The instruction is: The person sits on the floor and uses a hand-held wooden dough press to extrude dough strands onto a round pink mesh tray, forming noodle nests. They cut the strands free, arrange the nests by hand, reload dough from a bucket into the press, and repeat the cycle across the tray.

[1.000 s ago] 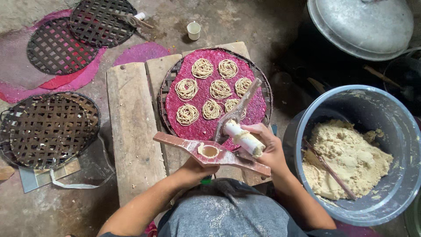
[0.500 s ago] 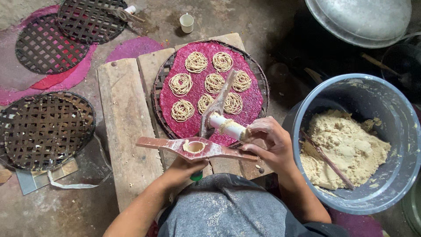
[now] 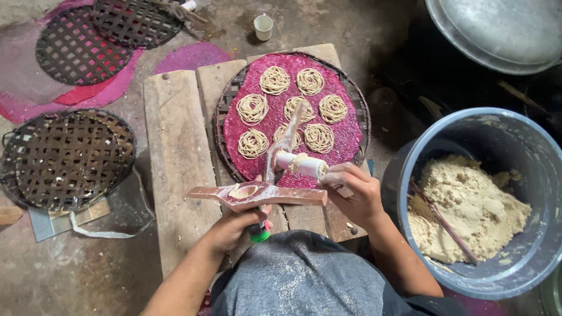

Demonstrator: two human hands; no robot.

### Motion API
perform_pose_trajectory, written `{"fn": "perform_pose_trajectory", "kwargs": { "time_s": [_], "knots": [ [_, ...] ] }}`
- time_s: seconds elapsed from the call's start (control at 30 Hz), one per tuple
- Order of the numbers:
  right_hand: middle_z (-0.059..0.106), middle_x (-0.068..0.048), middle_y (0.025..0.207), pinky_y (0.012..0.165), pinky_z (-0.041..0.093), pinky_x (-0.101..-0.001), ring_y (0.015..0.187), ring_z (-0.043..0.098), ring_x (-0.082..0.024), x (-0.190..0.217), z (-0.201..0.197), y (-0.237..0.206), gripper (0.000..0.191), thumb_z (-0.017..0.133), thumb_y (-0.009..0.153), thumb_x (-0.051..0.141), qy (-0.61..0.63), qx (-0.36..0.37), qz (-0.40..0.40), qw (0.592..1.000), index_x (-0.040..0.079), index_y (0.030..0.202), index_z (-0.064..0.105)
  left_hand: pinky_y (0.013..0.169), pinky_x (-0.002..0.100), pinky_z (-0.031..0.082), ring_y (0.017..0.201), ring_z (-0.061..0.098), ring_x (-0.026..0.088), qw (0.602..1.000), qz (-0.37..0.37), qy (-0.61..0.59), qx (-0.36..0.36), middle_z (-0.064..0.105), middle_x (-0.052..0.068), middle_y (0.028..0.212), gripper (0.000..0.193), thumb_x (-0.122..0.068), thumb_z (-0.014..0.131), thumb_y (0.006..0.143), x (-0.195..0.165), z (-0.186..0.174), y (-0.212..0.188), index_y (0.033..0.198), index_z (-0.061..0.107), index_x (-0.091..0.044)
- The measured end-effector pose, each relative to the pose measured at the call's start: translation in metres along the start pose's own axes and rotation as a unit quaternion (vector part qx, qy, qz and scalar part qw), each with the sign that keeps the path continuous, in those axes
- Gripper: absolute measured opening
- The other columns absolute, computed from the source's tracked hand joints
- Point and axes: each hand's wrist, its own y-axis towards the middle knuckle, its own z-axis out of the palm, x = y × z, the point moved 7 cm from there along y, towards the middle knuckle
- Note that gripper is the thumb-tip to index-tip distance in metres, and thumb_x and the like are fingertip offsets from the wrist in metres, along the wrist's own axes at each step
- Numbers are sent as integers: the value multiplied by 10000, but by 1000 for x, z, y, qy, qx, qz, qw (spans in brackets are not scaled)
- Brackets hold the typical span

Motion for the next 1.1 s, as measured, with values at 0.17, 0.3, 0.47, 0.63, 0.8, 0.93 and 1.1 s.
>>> {"fn": "perform_pose_trajectory", "kwargs": {
  "time_s": [0.17,0.3,0.47,0.63,0.8,0.93,1.1],
  "knots": [
    [741,-56,1030,779,631,-273,892,737,-148,-16,-6,23,133,738,921,-8,197,-52,63,977,61,1034,743,1014,376,504,1224,563,254,945,41,316,-75,547,102,1390,1000,-108,797,807,-36,-15,-8,1598,187,-166],
    [714,-75,1080,795,642,-277,930,741,-179,20,10,46,193,701,899,-23,66,14,-22,997,54,1075,720,1125,359,473,1369,541,277,847,77,524,-51,496,131,1537,1191,-192,729,769,-58,13,-13,1632,-93,-170],
    [694,-132,1010,761,581,-364,870,687,-272,51,55,59,274,807,780,104,-171,113,-131,970,-7,1007,700,1179,448,317,1469,332,395,809,191,556,-23,267,250,1620,1280,-227,858,783,-77,57,-24,1587,-132,-105],
    [748,-80,1014,760,588,-287,905,733,-153,-9,48,61,119,729,914,53,-39,92,27,995,62,1033,730,1200,444,307,1510,318,363,831,168,531,-19,253,226,1646,1265,-208,817,776,-77,51,-21,1619,-121,-106],
    [758,-78,963,692,612,-294,811,723,-161,-65,38,50,169,690,892,67,45,142,232,961,57,1055,734,1255,522,235,1547,284,385,823,241,514,3,331,216,1630,1181,-253,835,833,-68,44,-14,1633,-10,-51],
    [752,-88,1008,800,595,-280,889,694,-151,-20,28,59,177,618,1002,43,382,75,146,910,29,1140,728,1235,591,254,1546,293,416,677,298,672,-46,133,226,1717,514,-342,819,859,-66,51,0,1287,590,-171],
    [690,-127,1156,855,609,-330,1049,700,-201,60,61,55,188,684,908,-10,195,215,0,957,21,1085,738,1103,637,296,1459,215,478,682,112,717,-95,9,197,1719,685,-520,748,837,-54,42,23,1388,589,-146]
  ]
}}
